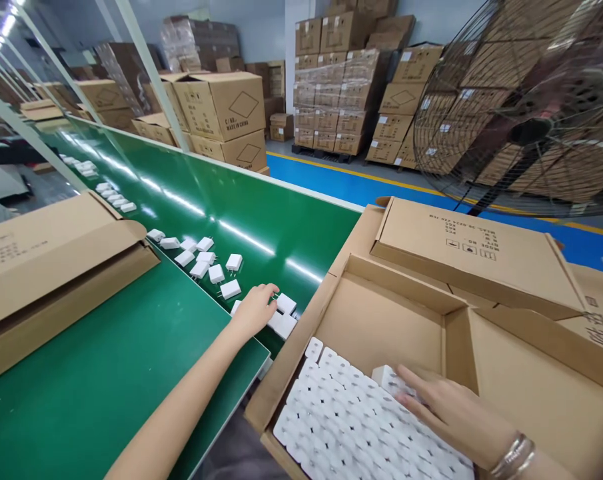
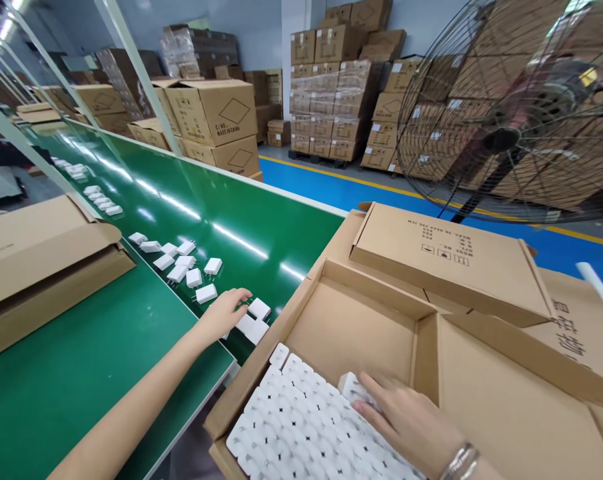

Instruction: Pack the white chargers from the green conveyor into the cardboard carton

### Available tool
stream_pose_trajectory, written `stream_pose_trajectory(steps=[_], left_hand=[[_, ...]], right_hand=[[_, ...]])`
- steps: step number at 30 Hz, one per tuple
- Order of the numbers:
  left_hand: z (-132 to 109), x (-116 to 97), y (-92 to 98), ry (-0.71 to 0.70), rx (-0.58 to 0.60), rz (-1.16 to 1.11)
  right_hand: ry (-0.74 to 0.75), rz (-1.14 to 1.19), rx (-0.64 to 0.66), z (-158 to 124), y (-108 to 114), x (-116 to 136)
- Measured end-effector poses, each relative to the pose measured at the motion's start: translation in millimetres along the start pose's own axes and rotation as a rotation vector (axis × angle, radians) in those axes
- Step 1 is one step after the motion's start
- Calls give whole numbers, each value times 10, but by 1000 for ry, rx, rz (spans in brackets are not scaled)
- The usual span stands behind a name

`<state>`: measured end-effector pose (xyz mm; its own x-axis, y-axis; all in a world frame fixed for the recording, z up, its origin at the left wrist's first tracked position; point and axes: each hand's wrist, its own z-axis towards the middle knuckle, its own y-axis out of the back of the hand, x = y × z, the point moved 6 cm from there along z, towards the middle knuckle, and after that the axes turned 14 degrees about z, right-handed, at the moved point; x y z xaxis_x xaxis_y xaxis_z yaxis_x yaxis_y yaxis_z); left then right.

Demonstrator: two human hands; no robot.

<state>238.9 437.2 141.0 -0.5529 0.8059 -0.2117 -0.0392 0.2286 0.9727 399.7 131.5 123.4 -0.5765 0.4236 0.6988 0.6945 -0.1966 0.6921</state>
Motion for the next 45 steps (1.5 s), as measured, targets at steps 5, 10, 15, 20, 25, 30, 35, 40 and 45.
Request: stream_pose_trajectory(steps=[5,10,15,20,25,30,35,40,45], left_hand=[[252,-230,-260,-131,98,66],[459,-276,-239,-139,78,76],[317,-43,114,-130,-8,-1],[-34,244,414,-121,-27,-198],[-182,209,306,-190,69,-53],[-31,4,-64,-265,132,176],[176,-177,-268,-314,143,197],[203,-113,-223,-321,168,139],[191,-75,-210,-303,197,63]], right_hand=[[25,-311,40,170,167,359],[137,-461,85,708,30,1222],[208,-497,234,1305,-648,1751],[136,-522,372,1653,-1077,1683],[113,-523,342,1854,-1050,1591],[54,-454,188,1978,-645,1479],[61,-254,55,2016,-100,1286],[151,41,58,1954,79,1191],[296,267,257,1628,-10,1316]])
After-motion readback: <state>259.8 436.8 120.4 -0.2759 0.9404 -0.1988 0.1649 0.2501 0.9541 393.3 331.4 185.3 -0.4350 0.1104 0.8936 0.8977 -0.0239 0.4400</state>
